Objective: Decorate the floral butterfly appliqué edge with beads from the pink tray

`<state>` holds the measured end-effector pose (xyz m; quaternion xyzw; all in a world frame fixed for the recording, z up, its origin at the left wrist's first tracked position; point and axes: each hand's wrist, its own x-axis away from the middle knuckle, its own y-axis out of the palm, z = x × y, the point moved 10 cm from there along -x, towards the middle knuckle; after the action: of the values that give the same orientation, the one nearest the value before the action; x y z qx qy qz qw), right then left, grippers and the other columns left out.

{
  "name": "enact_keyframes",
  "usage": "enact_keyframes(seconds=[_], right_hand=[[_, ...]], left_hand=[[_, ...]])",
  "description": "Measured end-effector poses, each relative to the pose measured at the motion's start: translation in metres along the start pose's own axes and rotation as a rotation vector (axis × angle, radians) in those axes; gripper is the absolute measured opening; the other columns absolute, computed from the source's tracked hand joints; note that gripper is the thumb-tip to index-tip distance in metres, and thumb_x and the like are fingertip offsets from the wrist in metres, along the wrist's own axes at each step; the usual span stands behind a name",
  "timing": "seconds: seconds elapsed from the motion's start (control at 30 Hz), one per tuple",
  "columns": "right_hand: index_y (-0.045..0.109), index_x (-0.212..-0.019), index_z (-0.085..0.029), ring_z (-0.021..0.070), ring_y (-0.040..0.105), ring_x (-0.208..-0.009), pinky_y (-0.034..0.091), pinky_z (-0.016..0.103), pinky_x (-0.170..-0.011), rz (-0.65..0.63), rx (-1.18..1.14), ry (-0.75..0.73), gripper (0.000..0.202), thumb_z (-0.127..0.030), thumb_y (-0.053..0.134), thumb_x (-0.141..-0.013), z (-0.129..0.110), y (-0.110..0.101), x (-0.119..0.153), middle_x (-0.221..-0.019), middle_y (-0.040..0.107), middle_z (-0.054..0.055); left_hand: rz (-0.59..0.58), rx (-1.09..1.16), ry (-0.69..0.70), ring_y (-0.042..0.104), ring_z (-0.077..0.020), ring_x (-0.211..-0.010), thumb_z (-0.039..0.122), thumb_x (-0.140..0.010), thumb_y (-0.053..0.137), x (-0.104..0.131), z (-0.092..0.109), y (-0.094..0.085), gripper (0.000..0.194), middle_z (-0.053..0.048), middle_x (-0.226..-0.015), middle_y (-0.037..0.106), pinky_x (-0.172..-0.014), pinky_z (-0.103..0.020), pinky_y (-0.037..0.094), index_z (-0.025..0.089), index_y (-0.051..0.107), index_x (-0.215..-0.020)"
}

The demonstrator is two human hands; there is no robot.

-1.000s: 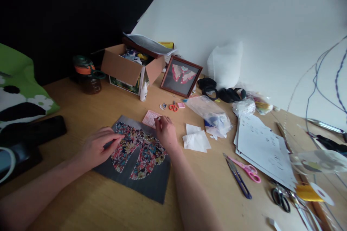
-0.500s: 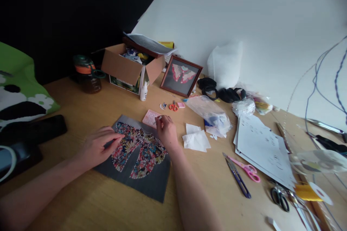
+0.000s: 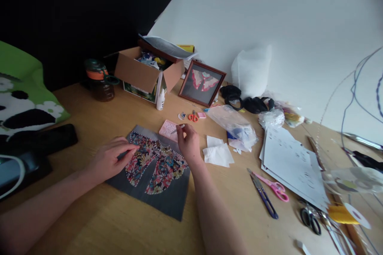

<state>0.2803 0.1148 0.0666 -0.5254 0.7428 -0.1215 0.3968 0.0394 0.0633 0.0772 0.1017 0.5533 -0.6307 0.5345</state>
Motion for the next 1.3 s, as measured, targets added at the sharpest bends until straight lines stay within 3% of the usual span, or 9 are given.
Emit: enact_keyframes(seconds=[0.23, 0.57, 0.9, 1.3], right_hand=[[0.063, -0.078, -0.021, 0.0173, 0.064, -0.064, 0.044, 0.027, -0.059, -0.001, -0.125, 0.069, 0.030, -0.045, 0.054, -0.094, -0.018, -0.002, 0.010, -0.070, 0.071, 0.003], [0.063, -0.082, -0.021, 0.0171, 0.064, -0.069, 0.048, 0.028, -0.067, -0.199, -0.127, -0.035, 0.027, -0.040, 0.052, -0.098, -0.066, 0.029, 0.067, -0.074, 0.069, 0.003], [0.064, -0.082, -0.022, 0.0195, 0.067, -0.073, 0.050, 0.030, -0.069, -0.234, -0.095, -0.080, 0.027, -0.039, 0.051, -0.099, -0.067, 0.038, 0.081, -0.076, 0.069, 0.004], [0.062, -0.080, -0.022, 0.0188, 0.066, -0.074, 0.050, 0.030, -0.069, -0.244, -0.060, -0.134, 0.026, -0.034, 0.051, -0.100, -0.070, 0.041, 0.084, -0.075, 0.068, 0.004]], left_hand=[[-0.008, 0.006, -0.039, 0.064, -0.0152, -0.072, 0.015, -0.092, 0.057, 0.002, -0.007, 0.001, 0.013, -0.002, -0.077, 0.072, -0.065, -0.028, 0.053, 0.018, 0.070, -0.093], [-0.137, -0.022, -0.171, 0.063, -0.0197, -0.078, 0.017, -0.092, 0.056, 0.006, -0.026, 0.015, 0.017, -0.006, -0.082, 0.073, -0.076, -0.038, 0.054, 0.018, 0.073, -0.088], [-0.091, -0.057, -0.247, 0.062, -0.0236, -0.098, 0.013, -0.087, 0.060, 0.010, -0.046, 0.011, 0.017, -0.007, -0.099, 0.072, -0.090, -0.044, 0.055, 0.019, 0.072, -0.097], [-0.092, -0.036, -0.261, 0.062, -0.0236, -0.098, 0.013, -0.088, 0.059, 0.010, -0.046, 0.013, 0.017, -0.008, -0.098, 0.072, -0.091, -0.044, 0.054, 0.017, 0.072, -0.098]])
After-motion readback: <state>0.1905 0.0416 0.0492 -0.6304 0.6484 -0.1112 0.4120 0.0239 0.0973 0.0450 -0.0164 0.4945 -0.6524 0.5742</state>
